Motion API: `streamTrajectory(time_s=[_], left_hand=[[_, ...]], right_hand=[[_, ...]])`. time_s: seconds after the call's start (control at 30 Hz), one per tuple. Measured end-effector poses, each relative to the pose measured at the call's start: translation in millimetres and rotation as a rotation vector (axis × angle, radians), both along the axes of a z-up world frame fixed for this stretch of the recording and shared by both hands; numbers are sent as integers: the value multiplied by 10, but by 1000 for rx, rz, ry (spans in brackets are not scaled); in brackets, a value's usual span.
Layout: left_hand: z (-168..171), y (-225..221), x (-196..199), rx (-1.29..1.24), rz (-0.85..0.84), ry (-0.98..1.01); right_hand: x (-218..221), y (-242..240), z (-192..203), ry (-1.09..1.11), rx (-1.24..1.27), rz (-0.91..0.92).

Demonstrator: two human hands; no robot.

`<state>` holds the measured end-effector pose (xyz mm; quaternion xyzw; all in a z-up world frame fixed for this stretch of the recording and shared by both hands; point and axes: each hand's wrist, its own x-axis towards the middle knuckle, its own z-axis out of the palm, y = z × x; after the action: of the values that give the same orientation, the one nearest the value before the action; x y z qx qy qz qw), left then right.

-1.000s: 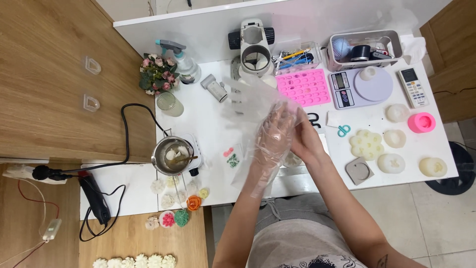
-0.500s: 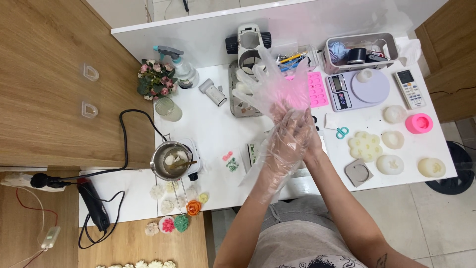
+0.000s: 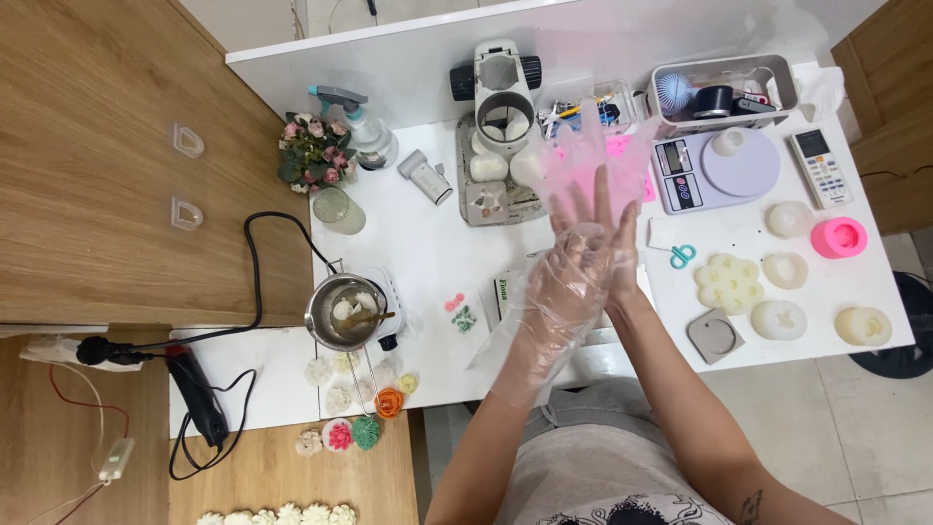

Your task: Melting wax in a small pot using a heat gun and stirring it with a stick.

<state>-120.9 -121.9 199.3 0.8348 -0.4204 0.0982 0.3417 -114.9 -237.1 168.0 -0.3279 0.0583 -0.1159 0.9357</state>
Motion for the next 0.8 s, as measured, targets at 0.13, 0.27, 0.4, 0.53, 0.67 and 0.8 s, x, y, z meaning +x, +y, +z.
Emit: streamTrajectory(time_s=[0.13, 0.27, 0.4, 0.53, 0.67, 0.8], left_hand=[[-40, -18, 1, -93, -23, -28], [144, -43, 2, -83, -24, -69], [63, -109, -8, -38, -22, -62], [163, -63, -49, -95, -14, -75], [135, -80, -142, -116, -15, -93], [206, -92, -224, -103, -40, -31]], right_hand=[[154, -138, -278, 54, -329, -274], [173, -171, -202, -22, 30, -166], [365, -363, -593, 49, 68, -228], [323, -241, -111, -29, -60, -191], [362, -290, -51, -16, -35, -128], [390, -327, 55, -67, -91, -180]])
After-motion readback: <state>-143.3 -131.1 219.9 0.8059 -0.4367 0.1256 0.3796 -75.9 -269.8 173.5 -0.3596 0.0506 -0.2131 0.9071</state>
